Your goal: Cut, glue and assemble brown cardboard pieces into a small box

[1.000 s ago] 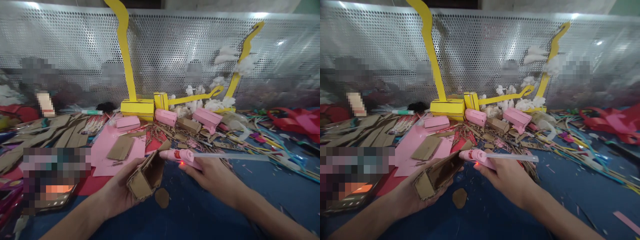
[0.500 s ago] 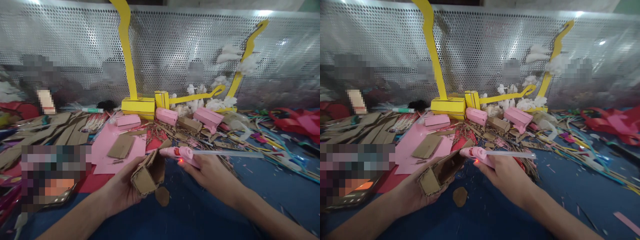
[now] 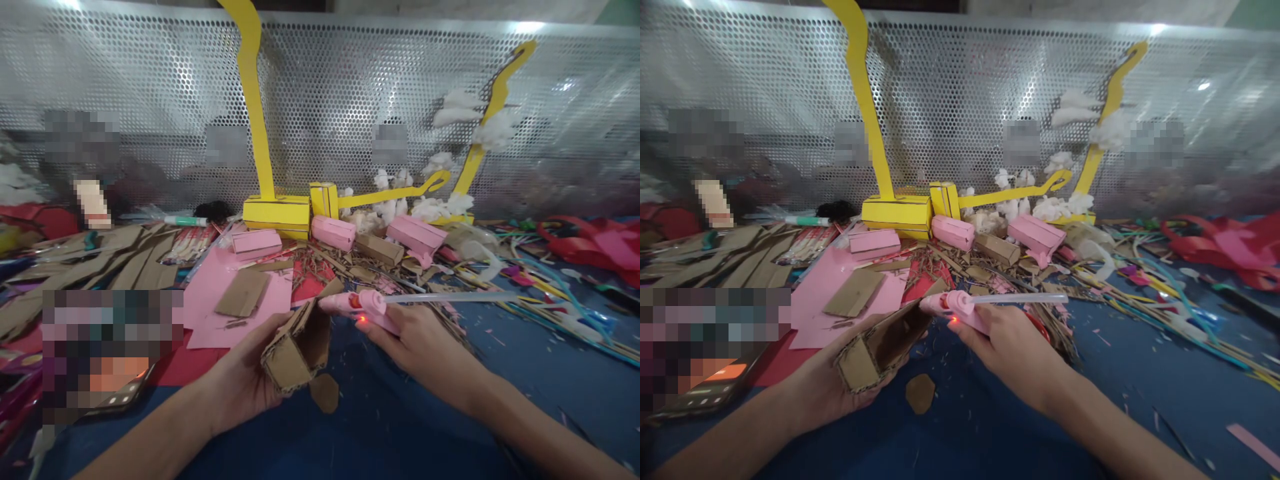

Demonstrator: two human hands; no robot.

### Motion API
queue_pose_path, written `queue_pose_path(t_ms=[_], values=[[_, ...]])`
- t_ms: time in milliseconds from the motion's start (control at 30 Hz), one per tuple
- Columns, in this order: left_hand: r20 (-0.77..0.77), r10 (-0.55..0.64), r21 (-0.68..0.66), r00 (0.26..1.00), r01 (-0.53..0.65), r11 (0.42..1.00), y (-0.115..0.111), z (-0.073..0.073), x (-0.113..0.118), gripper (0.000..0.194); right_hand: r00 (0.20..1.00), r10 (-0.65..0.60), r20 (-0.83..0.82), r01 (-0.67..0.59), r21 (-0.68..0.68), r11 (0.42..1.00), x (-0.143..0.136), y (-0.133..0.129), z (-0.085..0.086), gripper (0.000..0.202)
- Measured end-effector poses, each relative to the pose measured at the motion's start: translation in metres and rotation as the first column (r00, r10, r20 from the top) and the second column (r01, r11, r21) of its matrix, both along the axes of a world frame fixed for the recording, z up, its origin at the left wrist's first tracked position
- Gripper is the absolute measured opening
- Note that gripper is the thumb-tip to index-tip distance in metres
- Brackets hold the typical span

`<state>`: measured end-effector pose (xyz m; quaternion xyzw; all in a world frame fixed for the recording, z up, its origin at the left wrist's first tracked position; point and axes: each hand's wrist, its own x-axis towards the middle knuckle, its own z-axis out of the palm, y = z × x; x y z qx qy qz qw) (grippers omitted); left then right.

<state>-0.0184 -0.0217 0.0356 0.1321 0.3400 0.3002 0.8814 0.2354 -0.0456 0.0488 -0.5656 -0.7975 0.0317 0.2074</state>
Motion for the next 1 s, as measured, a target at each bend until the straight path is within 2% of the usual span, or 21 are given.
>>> queue_pose_path(t_ms=[300,567,833,1000], values=[[0.003,0.009,0.012,1.0,-0.009,1.0,0.0006,-0.0043,-0.0004,0.033,0.994,-0.073,0.083,0.069,0.054,0.996,-0.0009,0.0013,-0.0041,0.042],[0.053,-0.008,0.036,0.999,0.006,0.999,0.0003,-0.0098,-0.0029,0.036,0.996,-0.071,0.055,0.067,0.059,0.996,-0.0005,0.0003,-0.0033,0.042],[0.002,-0.002,0.039,1.0,0.002,0.999,0.0009,-0.0053,0.0,0.032,0.996,-0.087,0.01,0.086,0.019,0.996,-0.0001,-0.0024,-0.0019,0.037],[0.012,-0.004,0.034,1.0,0.003,0.999,0.0003,-0.0086,-0.0025,0.034,0.997,-0.079,0.024,0.078,0.044,0.996,-0.0003,-0.0017,-0.0033,0.039]])
